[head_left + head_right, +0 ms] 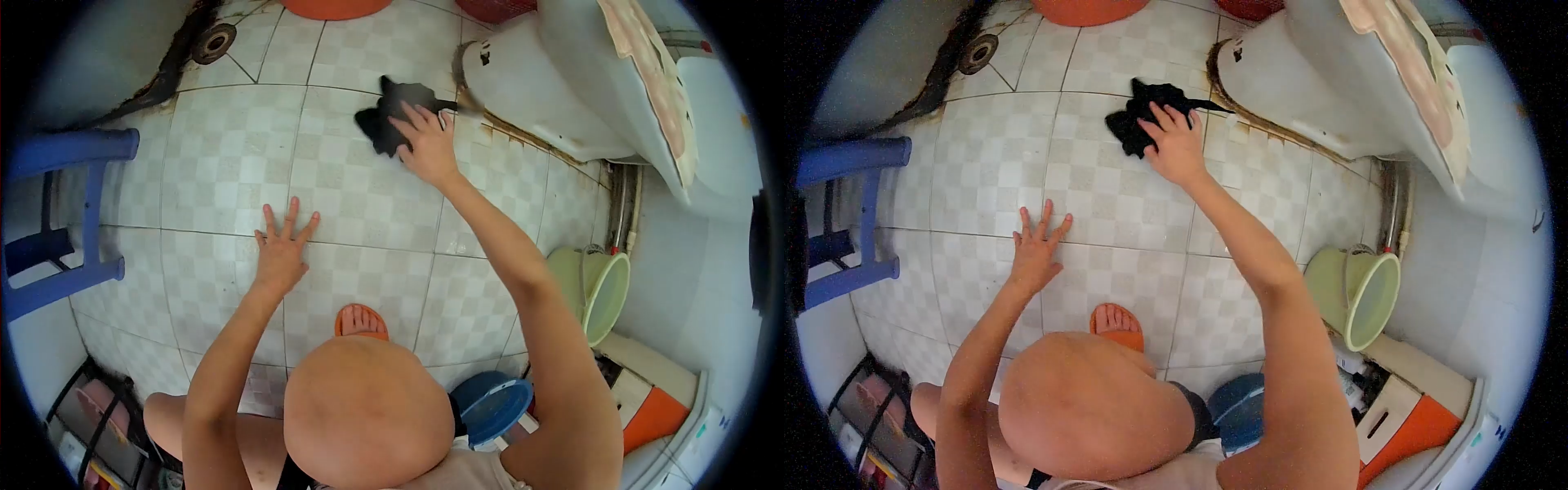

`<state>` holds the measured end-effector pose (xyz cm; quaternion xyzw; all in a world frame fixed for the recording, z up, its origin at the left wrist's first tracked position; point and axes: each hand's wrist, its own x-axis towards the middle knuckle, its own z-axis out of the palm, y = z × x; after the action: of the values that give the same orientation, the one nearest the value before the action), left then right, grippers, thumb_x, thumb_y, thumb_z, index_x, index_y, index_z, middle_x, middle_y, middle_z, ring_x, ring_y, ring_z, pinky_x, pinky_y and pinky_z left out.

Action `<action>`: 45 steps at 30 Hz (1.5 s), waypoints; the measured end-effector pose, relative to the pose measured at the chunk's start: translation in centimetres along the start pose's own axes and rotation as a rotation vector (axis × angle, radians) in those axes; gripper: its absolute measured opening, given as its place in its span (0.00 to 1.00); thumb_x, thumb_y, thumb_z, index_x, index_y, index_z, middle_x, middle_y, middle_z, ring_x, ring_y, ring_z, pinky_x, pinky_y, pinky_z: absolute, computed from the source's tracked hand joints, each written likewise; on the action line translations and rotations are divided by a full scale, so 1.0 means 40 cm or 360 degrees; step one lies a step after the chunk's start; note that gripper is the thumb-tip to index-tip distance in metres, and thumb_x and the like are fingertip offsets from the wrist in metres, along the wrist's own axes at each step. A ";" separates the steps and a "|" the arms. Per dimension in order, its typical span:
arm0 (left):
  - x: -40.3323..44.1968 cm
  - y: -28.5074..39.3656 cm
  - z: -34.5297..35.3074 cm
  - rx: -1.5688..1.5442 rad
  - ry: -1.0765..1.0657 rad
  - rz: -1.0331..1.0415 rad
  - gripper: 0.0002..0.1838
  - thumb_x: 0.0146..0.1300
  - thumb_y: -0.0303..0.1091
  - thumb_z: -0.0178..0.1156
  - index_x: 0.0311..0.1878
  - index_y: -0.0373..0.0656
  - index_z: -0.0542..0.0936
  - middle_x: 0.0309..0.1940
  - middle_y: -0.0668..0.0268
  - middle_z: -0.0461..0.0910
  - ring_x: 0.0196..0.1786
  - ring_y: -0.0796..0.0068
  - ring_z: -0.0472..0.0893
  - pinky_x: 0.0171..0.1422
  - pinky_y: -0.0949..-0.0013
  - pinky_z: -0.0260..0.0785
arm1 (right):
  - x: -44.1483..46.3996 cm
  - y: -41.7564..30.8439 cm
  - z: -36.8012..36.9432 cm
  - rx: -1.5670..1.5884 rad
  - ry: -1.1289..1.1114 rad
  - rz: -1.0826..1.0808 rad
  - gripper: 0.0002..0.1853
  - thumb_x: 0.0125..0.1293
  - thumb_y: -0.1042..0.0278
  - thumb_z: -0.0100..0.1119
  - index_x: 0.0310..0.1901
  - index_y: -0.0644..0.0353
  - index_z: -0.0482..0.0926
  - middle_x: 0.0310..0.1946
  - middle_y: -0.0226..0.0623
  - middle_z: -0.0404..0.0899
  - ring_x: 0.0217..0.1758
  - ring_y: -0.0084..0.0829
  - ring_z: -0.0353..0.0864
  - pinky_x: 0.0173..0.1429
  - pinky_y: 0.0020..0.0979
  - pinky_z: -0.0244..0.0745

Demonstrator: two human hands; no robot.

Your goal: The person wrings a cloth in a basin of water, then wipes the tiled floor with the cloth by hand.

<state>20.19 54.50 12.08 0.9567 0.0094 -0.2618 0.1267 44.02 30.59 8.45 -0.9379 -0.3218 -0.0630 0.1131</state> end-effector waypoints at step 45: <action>-0.192 -0.337 -0.017 -0.0380 0.0096 -0.0715 0.54 0.46 0.41 0.75 0.75 0.69 0.53 0.77 0.53 0.32 0.73 0.26 0.41 0.65 0.32 0.60 | 0.587 -0.388 0.284 0.0219 -0.0206 -0.0472 0.36 0.62 0.40 0.54 0.68 0.50 0.65 0.72 0.50 0.56 0.73 0.53 0.53 0.75 0.47 0.49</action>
<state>12.76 68.10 13.29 0.9163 0.2562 -0.2519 0.1771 53.37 59.20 4.61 -0.8723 -0.4669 0.0036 0.1454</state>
